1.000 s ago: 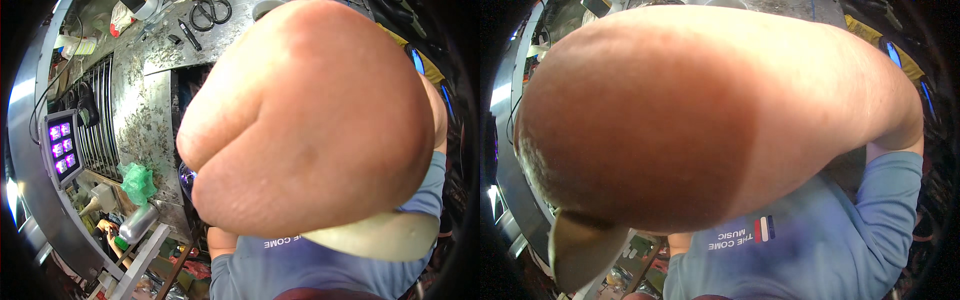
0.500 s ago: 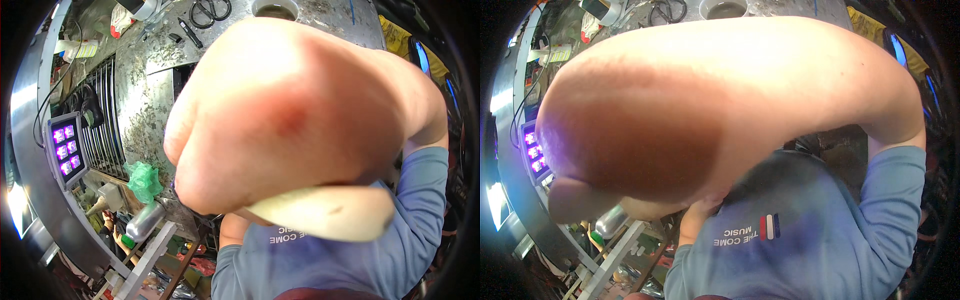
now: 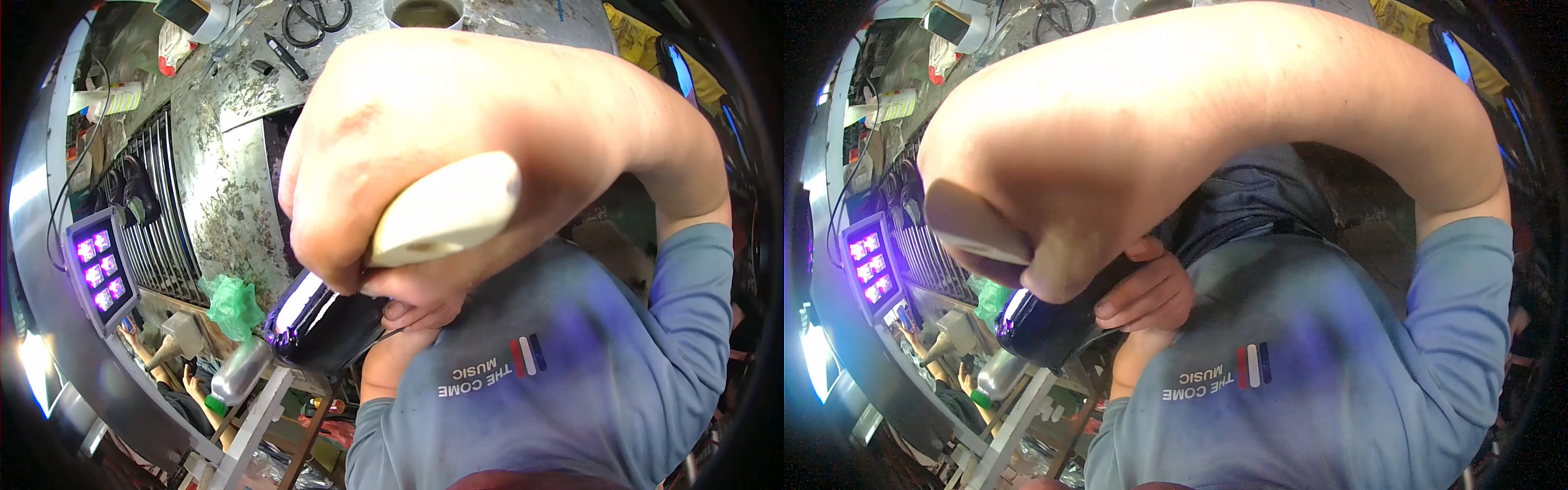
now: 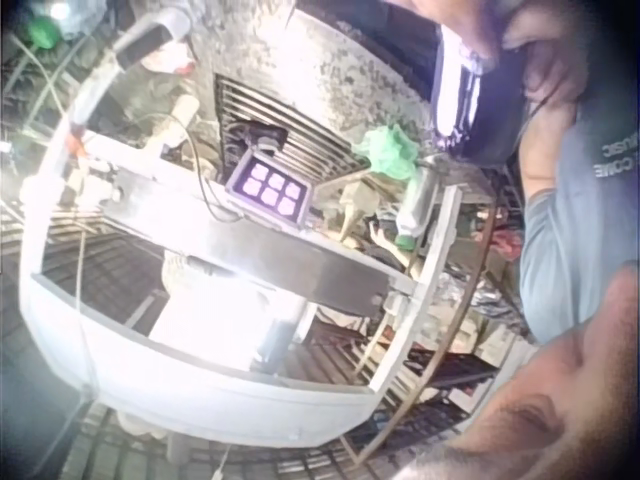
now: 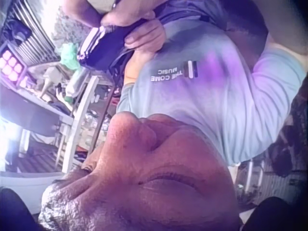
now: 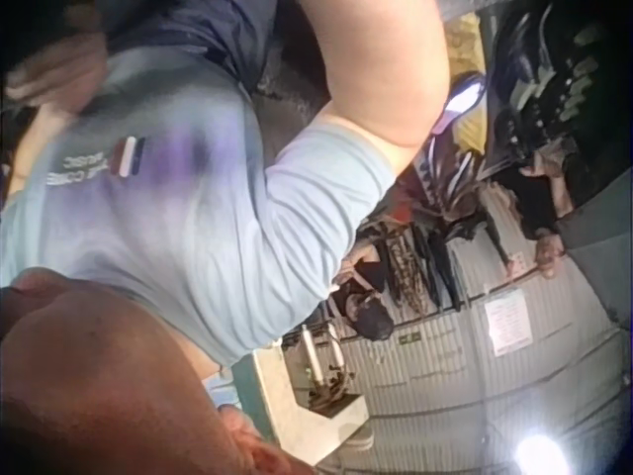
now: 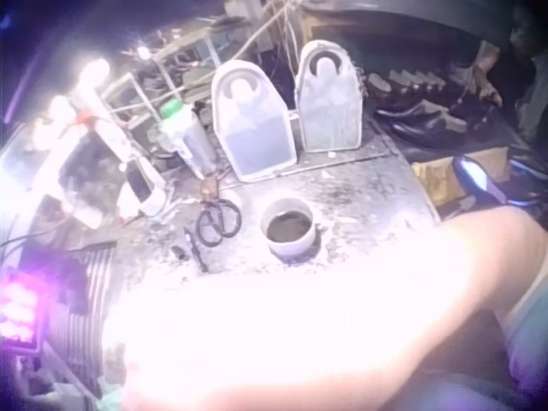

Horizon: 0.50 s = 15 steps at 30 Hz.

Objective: The person repeatedly dips a brush into a small cup of dark liquid and applies it to the sole and edges of several black shoes. They handle each shoe one at a time, rotating it to cover different areas, then place it aside and pick up the next shoe.

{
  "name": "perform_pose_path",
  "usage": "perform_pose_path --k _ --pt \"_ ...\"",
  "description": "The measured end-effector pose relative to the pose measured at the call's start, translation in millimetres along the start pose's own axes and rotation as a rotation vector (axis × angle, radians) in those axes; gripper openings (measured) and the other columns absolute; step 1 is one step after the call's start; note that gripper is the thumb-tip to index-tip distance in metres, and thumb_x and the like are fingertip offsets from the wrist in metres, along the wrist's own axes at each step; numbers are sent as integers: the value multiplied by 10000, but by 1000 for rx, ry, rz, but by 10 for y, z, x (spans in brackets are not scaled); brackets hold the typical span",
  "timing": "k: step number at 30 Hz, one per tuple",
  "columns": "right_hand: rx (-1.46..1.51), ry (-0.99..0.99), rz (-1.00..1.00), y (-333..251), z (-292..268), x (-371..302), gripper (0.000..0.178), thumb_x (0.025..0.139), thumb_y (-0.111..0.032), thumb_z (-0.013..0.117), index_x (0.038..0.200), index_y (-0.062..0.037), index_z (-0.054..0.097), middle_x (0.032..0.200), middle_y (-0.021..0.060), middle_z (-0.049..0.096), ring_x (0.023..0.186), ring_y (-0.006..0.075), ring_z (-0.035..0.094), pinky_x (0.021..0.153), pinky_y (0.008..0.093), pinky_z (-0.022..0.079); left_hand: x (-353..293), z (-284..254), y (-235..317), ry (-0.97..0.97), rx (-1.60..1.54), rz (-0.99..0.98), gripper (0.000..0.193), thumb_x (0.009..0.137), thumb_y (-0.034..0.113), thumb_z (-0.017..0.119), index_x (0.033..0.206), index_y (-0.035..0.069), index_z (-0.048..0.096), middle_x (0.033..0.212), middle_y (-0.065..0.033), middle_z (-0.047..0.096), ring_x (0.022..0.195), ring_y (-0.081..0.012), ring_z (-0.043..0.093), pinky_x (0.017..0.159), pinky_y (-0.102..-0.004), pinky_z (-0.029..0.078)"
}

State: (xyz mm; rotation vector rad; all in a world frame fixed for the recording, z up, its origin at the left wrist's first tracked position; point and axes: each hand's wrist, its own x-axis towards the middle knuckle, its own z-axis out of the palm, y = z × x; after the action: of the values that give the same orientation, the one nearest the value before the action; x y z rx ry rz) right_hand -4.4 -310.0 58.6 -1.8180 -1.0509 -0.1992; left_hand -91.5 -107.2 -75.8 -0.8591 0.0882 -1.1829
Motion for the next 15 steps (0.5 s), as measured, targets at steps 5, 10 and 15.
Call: perform_pose_path --k 5,10,15 --pt "19 -46 -8 64 -114 9 178 790 -133 778 912 -37 689 855 110 678 760 275 663 674 359 525 117 -38 -71 -111 26 2 434 1002 64 509 1389 -102 407 821 -194 736 622 -228 720 506 -279 558" --pt "53 -87 -43 203 -210 17 187 793 -135 780 926 -36 694 870 113 687 775 273 670 688 357 530 4 31 25 -24 27 32 477 952 21 583 1382 -103 416 826 -196 734 633 -234 719 501 -265 558" --pt "87 -98 -58 340 -305 9 197 795 -138 783 940 -34 699 885 116 696 789 271 677 701 356 535 -86 203 97 36 149 122 492 953 31 592 1388 -104 406 827 -183 728 655 -231 724 497 -272 564"
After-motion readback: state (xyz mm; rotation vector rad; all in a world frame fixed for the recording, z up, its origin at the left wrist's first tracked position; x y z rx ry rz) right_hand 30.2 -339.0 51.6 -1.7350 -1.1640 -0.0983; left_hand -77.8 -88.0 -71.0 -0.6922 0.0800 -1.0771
